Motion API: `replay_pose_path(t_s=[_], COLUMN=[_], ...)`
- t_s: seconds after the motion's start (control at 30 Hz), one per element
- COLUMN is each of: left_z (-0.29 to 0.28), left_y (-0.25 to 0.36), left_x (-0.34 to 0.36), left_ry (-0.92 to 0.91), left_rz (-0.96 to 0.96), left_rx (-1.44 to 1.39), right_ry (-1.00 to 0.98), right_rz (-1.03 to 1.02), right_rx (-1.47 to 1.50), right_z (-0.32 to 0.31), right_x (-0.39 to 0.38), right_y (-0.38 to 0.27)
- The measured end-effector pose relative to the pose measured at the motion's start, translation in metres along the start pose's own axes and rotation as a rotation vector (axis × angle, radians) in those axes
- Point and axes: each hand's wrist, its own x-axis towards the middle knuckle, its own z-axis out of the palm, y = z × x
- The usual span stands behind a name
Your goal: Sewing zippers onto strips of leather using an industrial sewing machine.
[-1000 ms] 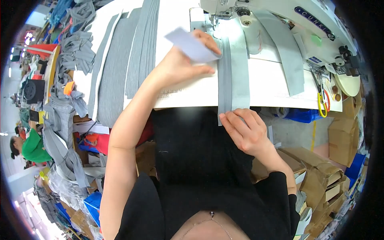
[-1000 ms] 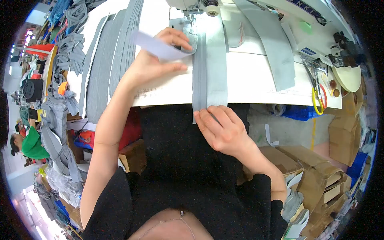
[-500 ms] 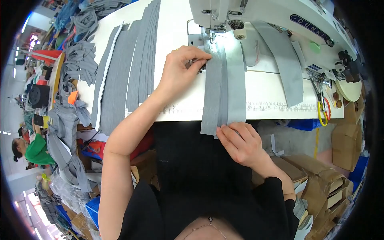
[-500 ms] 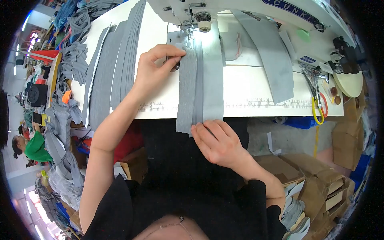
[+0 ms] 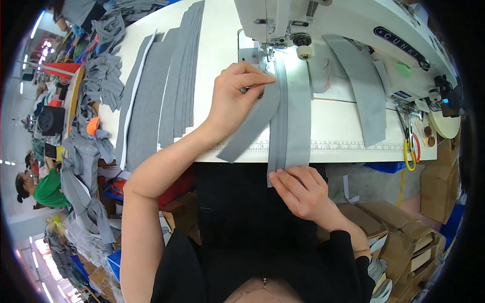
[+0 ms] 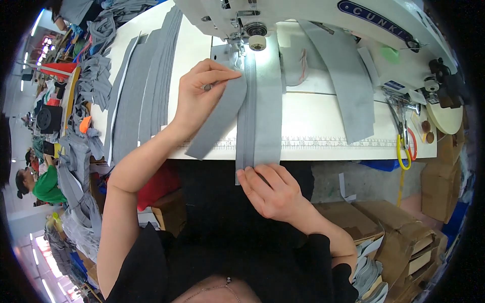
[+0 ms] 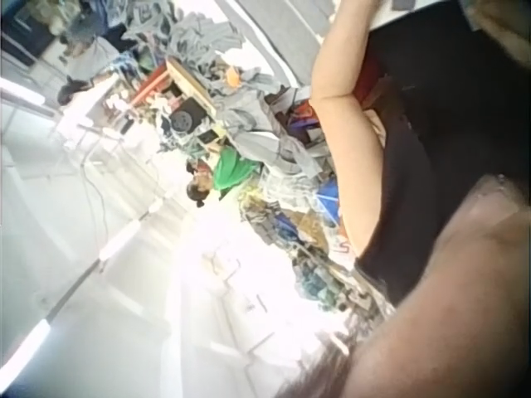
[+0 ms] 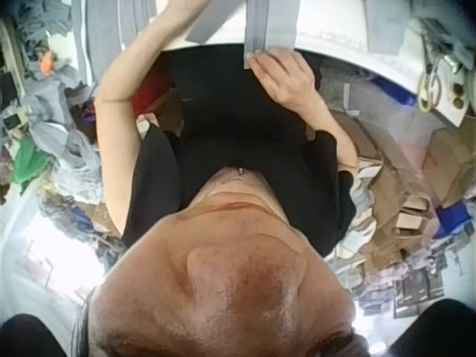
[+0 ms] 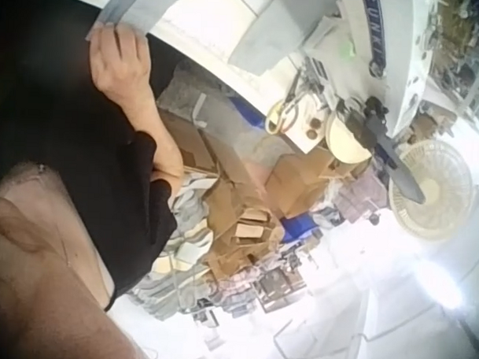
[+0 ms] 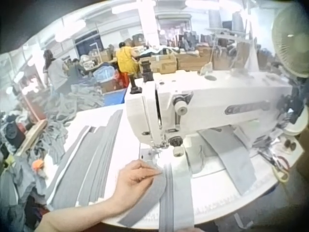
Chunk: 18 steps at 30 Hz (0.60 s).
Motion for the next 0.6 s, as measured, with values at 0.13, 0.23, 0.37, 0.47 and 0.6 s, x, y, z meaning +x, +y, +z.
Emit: replay_pose_path(t_s=[0.13,0.23,0.37,0.47,0.6], left_z=[0.0019,0.0015,-0.0012,0.0005,-0.0005], left_y=[0.0027,0.0014,0.0004,0.0029,0.0043], left_x=[0.0023,0.0005,-0.0023,-0.0039,-0.0043], left_ry=[-0.02,0.018,0.004,0.002,0.005], left_rz=[0.008,0.089,0.086,0.116,0.135], left_rx=[0.034,0.166,0.241,0.267,0.274], right_ry=[0.005,-0.002,-0.01,-0.019,-0.023], right_rz=[0.003,0.009,0.006,0.016,0.019], right_rx=[0.02,0.03,0.032,0.038,0.032], right_z=[-0.0006,-0.0009,-0.0016,-0.0023,-0.0015], right_x=[0.0016,0.0011,0.0027,0.0033,0.0048], right_y=[0.0015,0.0017,0.0021,0.0003,-0.0009])
